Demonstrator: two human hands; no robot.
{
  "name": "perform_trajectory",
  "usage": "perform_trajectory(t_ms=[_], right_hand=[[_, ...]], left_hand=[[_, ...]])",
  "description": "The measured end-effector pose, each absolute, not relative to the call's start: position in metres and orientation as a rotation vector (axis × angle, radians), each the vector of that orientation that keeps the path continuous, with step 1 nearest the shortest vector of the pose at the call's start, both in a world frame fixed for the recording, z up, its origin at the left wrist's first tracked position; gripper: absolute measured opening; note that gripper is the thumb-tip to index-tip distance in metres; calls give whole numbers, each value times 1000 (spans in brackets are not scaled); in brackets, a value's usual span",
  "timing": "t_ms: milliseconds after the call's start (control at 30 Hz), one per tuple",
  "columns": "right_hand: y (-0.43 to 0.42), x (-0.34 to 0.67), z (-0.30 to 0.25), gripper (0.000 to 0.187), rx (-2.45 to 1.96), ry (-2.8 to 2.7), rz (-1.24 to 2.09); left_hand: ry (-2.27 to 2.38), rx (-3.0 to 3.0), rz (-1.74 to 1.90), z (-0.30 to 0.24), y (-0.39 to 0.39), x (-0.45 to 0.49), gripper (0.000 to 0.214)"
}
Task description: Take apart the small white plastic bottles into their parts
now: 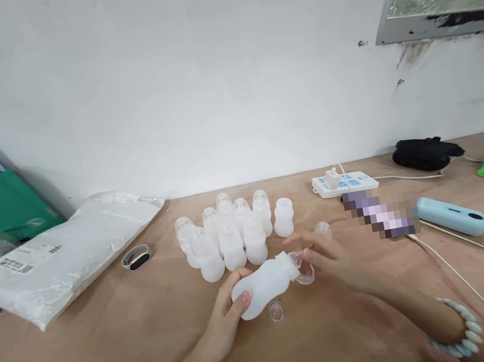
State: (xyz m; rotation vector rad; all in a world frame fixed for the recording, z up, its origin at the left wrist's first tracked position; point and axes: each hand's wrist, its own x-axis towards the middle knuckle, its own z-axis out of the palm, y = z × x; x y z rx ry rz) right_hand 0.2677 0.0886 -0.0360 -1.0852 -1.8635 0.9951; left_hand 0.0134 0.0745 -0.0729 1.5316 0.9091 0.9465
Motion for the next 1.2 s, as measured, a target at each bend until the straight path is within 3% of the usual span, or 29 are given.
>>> perform_trajectory(t_ms=[100,400,633,800,833,933,1000,1133,1200], right_hand=[[79,251,-45,42,-1010,-1752,1243],[80,257,-41,15,-1025,-1983,1015],[79,259,-42,28,-747,-2180,503],[75,256,-46,68,-836,-2215,464],[74,256,-46,65,-926,-2194,521],[74,256,-43,29,-1146,-2145,695],[74,258,-38,25,-1122,-2124,769],[75,265,-31,77,-1077,-2024,883],[76,265,-30,63,-1182,-1969,968]], left_hand=[[885,1561,947,-70,74,15,51],[840,1465,861,-75,84,14,54],[822,1294,857,-84,90,19,62],[797,1305,879,-82,88,19,61],[791,1320,878,-81,87,19,59],[780,1351,873,-79,85,18,54],[780,1357,882,-78,84,18,53],[782,1356,896,-77,85,19,54],[782,1354,892,-78,85,19,53]])
